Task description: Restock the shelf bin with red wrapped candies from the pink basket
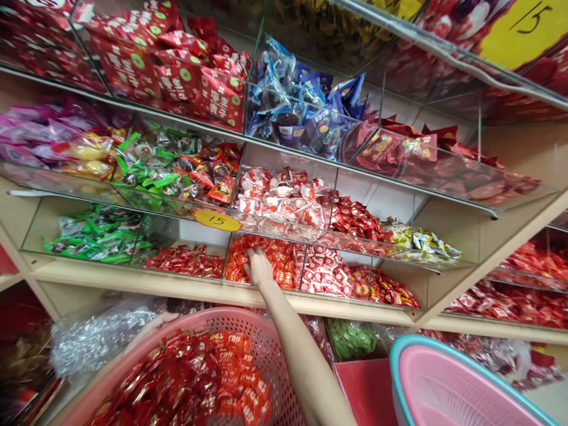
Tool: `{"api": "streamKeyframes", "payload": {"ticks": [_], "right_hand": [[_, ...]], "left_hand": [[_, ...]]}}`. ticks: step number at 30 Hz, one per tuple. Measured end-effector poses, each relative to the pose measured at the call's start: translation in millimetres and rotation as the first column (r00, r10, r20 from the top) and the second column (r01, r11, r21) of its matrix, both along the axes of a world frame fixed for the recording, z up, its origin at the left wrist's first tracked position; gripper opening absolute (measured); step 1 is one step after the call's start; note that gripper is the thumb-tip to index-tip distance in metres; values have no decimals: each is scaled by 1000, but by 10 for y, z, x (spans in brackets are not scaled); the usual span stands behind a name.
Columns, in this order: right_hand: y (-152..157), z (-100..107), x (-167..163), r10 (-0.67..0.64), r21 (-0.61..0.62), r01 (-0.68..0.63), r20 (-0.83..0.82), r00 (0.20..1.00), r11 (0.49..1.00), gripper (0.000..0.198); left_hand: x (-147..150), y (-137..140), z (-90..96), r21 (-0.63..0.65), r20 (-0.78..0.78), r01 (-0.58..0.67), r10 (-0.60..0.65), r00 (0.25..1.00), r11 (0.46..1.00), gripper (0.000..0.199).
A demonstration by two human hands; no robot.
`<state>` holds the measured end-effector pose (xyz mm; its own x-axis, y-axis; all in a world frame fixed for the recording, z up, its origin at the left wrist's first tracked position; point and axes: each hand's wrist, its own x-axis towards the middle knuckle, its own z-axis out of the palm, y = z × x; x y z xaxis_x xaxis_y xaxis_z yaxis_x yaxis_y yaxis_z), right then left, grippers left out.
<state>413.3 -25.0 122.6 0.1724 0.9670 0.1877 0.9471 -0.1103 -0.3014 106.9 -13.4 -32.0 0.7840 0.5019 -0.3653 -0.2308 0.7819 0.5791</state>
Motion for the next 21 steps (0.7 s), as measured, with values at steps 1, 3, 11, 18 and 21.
{"api": "streamKeyframes", "payload": {"ticks": [1,3,11,18,21], "right_hand": [[-6,-17,30,13,32,-12,-19,1000,999,28],[-50,-32,99,56,105,-49,-68,996,993,25],[-788,-106,116,315,219,-277,-160,935,935,9],[-1601,-384,-59,295,-310,-280,0,956,908,30],[-1808,-486,-107,241,-483,-179,68,968,857,47]], "left_hand": [[-6,-11,21,-12,-9,-8,8,1000,1000,36],[-10,-35,69,-41,-22,-23,22,1000,999,38],[31,-86,221,-107,-22,-3,0,1000,994,41],[12,-114,278,-103,-52,1,-6,999,995,35],[0,-92,187,-100,-40,6,-10,999,995,38]]}}
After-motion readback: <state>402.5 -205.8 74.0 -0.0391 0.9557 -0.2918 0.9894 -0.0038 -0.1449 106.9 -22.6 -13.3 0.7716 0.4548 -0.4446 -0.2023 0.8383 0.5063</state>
